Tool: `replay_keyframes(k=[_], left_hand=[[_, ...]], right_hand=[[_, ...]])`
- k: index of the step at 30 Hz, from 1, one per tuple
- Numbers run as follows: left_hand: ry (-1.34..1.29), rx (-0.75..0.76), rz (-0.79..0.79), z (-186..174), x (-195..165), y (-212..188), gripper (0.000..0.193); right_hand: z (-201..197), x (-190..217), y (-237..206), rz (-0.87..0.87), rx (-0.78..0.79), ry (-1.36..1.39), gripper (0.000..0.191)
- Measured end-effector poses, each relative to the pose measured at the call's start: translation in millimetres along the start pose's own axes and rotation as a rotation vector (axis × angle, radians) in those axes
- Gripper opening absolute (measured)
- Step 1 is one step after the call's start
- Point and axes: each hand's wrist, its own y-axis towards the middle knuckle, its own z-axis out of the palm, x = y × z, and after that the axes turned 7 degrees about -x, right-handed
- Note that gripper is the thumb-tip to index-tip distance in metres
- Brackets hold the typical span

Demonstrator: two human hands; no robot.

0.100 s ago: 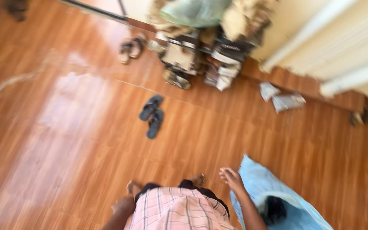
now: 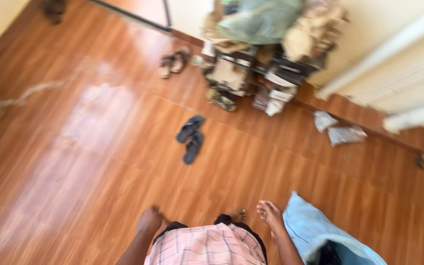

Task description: The person unpacks a plastic bag, then assembles a white window frame using a rubber mallet and a utility knife. They fit frame pieces together, tap them into place, and trim excess material. A second person assists by holding a glass pane.

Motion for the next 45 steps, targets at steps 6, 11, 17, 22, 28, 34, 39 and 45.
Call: replay_keyframes(k=[6,11,17,22,28,34,39,45], left_hand=[[-0.735,-0.270,0.109,-60.8,36.0,36.4,0.028],[-0.538,-0.648,0.540,-126.1,115.6,59.8,0.028],[-0.587,-0.681,0.578,-186.3,147.3,200.7,0.024],[-0.885,-0.585,-0.029,-310.5,116.8,349.3,0.022],[-0.716,-0.455,-0.246,-488.7,131.0,530.7,0.022],[-0.583,-0.112,-0.294,-574.9,77.6,686.6,0.024],[-0.507,0.074,-0.209,-710.3,28.7,864.6,0.026],[-0.439,-0.085,0.017,-842.3,-67.6,1071.4,0.029]], right_hand=[[157.3,2.3,-33.7,0.151,0.036,-0.047,0.029],[287.4,39.2,-32.8,0.008,0.223,-0.403,0.029],[421.1,155.9,19.5,0.010,0.262,-0.605,0.030],[523.2,272.3,90.4,-0.030,0.262,-0.700,0.031],[693.0,486.0,203.8,-0.725,0.421,-0.505,0.032],[929.0,700.2,306.6,-0.780,0.437,-0.701,0.032],[1015.2,791.2,347.7,-0.800,0.528,-0.487,0.031],[998.2,828.3,439.4,-0.397,0.235,-0.130,0.026]])
